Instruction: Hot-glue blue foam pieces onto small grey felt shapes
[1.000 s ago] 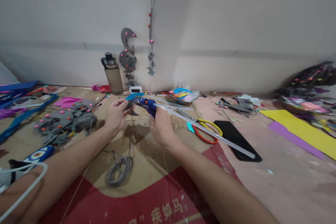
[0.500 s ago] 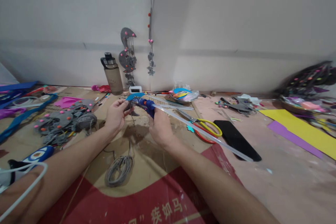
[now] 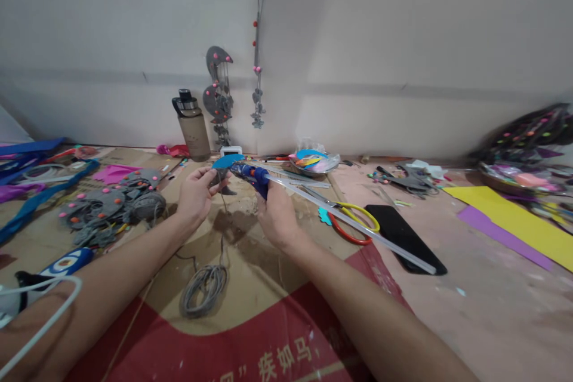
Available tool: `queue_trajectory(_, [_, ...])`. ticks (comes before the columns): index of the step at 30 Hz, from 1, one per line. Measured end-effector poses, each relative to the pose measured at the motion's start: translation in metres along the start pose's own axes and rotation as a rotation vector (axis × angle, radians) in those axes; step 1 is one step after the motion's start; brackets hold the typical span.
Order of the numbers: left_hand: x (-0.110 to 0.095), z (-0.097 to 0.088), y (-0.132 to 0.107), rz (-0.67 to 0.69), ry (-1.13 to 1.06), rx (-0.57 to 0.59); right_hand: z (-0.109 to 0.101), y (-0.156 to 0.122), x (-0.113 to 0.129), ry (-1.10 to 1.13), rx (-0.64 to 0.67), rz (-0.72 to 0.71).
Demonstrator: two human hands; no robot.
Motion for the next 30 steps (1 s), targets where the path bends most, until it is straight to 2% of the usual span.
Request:
queue_trajectory(16, [0.004,-0.002,0.001,-0.069,-0.064,-0.029,0.002,0.002,-0.009,0.072,0.021,0.042])
queue_trajectory(21, [0.006,-0.002,0.001,-0.07,-0.059,-0.024,0.007,0.007,-0.017,0.189,0.006,0.058])
queue_trajectory(23, [0.004,0.0,0.0,-0.048,-0.045,-0.006,0.016,0.008,-0.028,0.224,0.068,0.155])
queue_trajectory(27, [0.0,0.007,-0.004,0.024,0.024,0.052,0.055,-0.004,-0.056,0.306,0.461,0.447])
queue_trajectory(28, [-0.001,0.009,-0.005,0.045,0.05,0.061,0.059,-0.007,-0.059,0.288,0.522,0.465])
queue_trajectory(29, [-0.002,0.01,-0.005,0.065,0.078,0.068,0.057,-0.005,-0.06,0.23,0.525,0.438])
queue_trajectory(30, [-0.003,0.011,-0.006,0.086,0.109,0.072,0.05,-0.001,-0.059,0.144,0.465,0.372])
Point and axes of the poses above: each hand's wrist, its own y-axis towards the middle knuckle, its own z-axis out of the palm, x = y × z, the point moved 9 cm from there along y, towards the middle knuckle, and after that the axes turned 3 degrees about -y, right-handed, at the moved point
